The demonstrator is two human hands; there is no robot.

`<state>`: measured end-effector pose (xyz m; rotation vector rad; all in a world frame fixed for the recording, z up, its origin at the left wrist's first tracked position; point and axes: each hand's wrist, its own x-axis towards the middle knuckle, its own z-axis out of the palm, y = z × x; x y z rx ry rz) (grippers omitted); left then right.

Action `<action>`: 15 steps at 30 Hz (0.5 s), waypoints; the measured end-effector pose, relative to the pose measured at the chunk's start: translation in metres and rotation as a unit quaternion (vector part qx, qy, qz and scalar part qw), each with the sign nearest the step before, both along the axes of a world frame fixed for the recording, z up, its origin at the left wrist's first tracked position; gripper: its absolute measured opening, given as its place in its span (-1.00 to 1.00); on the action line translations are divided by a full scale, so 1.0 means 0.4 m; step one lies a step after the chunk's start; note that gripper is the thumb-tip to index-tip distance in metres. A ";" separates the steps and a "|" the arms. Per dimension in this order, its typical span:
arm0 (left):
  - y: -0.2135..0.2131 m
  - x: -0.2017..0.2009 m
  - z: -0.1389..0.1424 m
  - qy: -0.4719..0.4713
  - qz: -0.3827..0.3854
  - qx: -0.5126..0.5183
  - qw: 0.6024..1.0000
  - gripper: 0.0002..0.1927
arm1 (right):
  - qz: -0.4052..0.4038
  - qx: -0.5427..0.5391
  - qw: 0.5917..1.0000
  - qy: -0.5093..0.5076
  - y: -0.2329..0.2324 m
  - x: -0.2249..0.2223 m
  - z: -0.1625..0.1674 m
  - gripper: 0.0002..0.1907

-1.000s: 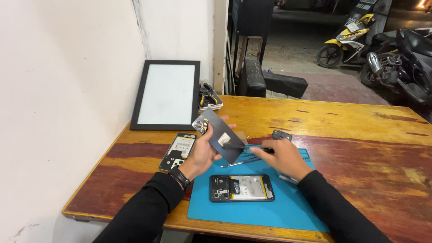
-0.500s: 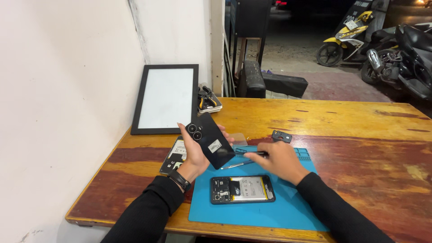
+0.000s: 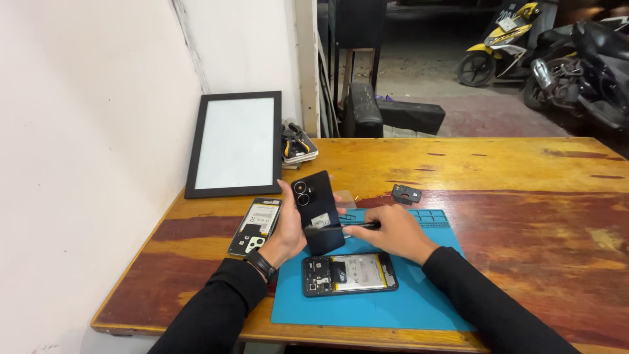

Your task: The person disassembles a smartphone by removing the back cover and using a prying tool to separate components. They handle the phone body, back cover, and internal parts on a blue mat while using a screwdriver and prying tool.

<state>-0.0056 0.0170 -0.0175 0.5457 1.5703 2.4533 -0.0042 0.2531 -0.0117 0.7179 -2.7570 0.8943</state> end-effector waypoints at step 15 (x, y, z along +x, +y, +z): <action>0.006 -0.009 -0.010 0.003 0.002 -0.065 0.998 -0.03 | 0.015 0.042 0.998 0.040 -0.014 -0.007 -0.008 -0.36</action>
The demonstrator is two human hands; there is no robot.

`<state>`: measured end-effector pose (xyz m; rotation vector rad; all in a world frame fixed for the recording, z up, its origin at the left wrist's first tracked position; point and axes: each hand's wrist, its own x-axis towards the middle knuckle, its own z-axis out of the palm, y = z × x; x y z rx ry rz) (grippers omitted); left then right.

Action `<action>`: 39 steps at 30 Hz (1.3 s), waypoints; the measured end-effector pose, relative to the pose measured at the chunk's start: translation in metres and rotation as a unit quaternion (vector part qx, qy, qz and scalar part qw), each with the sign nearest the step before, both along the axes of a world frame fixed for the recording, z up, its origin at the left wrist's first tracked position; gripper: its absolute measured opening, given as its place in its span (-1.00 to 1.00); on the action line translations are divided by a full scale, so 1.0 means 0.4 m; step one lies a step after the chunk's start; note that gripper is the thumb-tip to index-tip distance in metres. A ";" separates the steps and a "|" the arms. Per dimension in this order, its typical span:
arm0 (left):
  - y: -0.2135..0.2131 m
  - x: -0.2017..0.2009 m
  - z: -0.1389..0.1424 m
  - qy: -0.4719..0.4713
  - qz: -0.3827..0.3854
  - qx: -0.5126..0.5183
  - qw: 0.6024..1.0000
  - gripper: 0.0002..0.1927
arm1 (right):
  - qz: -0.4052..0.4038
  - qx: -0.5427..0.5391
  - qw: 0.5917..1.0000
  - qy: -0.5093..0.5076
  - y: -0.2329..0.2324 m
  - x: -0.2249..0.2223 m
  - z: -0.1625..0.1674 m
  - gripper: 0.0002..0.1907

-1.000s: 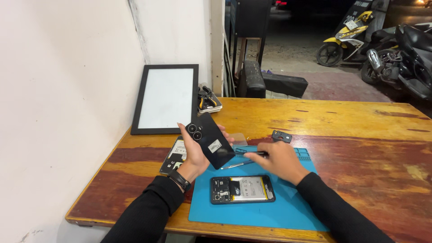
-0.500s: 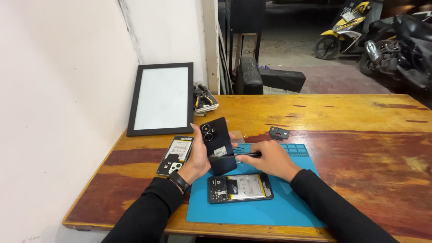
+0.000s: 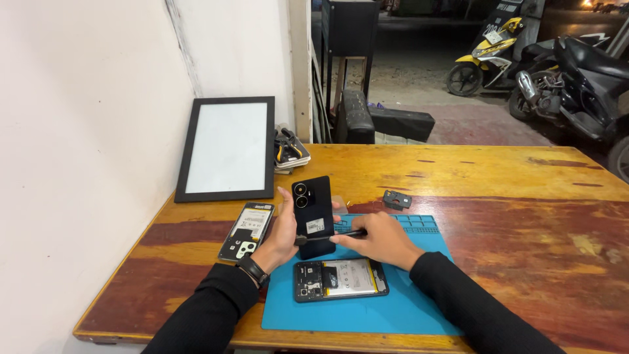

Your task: The person disassembles a smartphone by removing the back cover and using a prying tool to separate components. They handle the phone body, back cover, and internal parts on a blue mat while using a screwdriver and prying tool.

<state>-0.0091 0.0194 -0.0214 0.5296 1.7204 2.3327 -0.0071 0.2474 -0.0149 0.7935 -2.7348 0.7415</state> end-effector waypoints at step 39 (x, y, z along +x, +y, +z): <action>0.008 -0.015 -0.034 -0.084 -0.085 -0.001 0.993 0.03 | -0.069 -0.049 0.992 0.097 0.004 0.018 0.028 -0.44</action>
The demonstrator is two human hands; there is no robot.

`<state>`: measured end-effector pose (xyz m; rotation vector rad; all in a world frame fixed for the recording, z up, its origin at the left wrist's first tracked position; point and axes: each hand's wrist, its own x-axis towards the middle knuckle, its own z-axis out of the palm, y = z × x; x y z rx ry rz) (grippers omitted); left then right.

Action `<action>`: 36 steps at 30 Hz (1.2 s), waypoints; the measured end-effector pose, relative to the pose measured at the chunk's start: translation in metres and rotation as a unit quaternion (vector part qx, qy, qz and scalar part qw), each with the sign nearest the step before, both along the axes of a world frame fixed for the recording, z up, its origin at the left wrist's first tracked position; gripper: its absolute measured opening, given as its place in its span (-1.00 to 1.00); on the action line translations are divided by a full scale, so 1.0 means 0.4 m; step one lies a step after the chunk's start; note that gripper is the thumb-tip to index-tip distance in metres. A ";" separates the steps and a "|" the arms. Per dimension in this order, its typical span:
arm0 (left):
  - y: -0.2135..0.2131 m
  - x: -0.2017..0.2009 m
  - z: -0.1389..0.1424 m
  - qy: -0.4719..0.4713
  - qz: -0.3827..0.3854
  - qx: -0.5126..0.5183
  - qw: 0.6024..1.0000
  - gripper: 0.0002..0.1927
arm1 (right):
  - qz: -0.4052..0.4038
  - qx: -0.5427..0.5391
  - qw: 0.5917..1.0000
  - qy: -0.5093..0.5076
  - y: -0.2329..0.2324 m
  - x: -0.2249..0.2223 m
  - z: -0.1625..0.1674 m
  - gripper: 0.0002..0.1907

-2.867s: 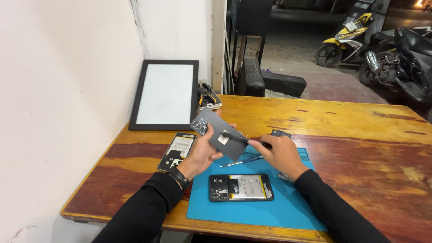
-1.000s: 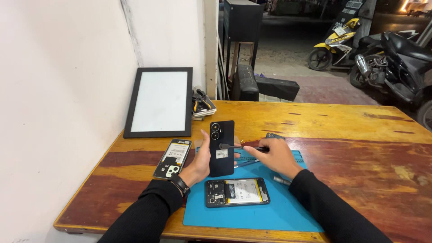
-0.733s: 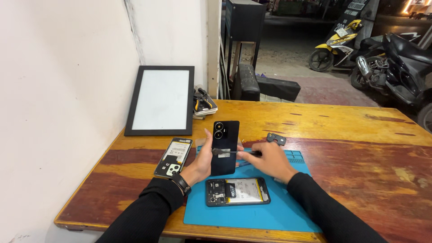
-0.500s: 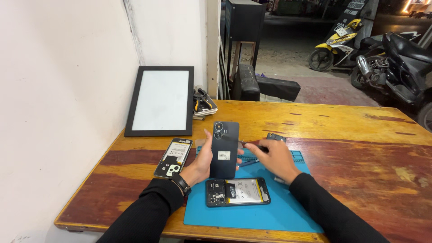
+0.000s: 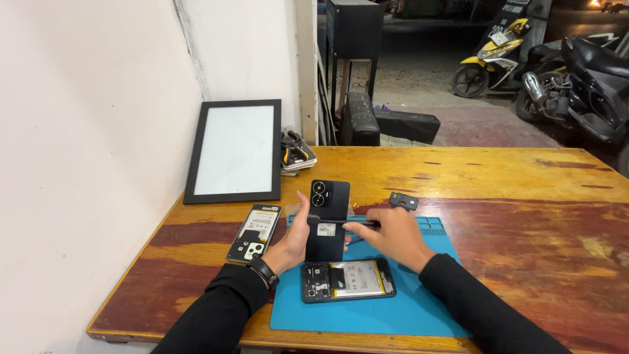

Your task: The person disassembles a smartphone by removing the back cover and using a prying tool to separate components. They handle the phone body, back cover, and internal parts on a blue mat while using a screwdriver and prying tool.

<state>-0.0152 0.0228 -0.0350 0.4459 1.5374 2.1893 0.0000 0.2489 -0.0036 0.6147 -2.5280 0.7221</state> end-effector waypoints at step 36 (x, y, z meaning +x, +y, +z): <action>0.009 -0.001 0.003 0.010 0.003 -0.037 0.999 -0.02 | 0.042 0.021 0.999 -0.017 0.073 -0.028 0.015 -0.49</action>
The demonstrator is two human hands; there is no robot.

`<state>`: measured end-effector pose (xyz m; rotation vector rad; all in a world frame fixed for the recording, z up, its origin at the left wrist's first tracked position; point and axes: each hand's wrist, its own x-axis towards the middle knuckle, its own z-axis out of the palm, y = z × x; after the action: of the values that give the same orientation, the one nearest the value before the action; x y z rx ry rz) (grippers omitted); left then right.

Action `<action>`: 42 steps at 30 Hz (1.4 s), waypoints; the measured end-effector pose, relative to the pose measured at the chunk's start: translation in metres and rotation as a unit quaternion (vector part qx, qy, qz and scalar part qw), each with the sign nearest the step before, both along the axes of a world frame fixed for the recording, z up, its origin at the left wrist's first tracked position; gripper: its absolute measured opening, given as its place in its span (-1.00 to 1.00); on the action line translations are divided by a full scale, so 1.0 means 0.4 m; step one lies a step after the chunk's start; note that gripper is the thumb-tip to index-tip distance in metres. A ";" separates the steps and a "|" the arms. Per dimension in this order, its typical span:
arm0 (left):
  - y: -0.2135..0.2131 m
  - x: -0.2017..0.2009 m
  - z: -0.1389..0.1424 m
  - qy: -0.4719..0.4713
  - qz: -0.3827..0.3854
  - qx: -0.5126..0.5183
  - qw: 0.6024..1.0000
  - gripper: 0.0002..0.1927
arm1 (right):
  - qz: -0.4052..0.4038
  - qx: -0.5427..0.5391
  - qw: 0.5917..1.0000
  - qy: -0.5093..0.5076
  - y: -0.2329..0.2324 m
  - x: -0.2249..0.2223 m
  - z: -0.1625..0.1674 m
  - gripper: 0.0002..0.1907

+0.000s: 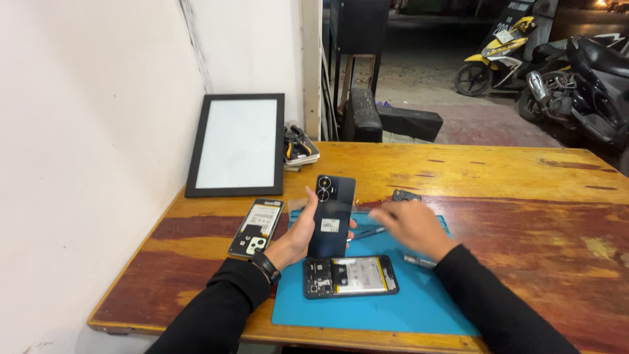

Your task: The person disassembles a smartphone by removing the back cover and using a prying tool to separate components. They handle the phone body, back cover, and internal parts on a blue mat while using a screwdriver and prying tool.

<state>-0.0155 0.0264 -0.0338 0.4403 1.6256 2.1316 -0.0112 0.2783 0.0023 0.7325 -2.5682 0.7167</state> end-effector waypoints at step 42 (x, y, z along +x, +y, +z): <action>-0.011 -0.008 0.004 0.026 0.025 -0.045 0.998 -0.05 | -0.048 0.048 0.997 -0.037 -0.001 -0.008 -0.009 -0.34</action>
<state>-0.0188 0.0220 -0.0323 0.4340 1.7714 2.0889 -0.0145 0.2777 -0.0014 0.6180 -2.7008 0.6036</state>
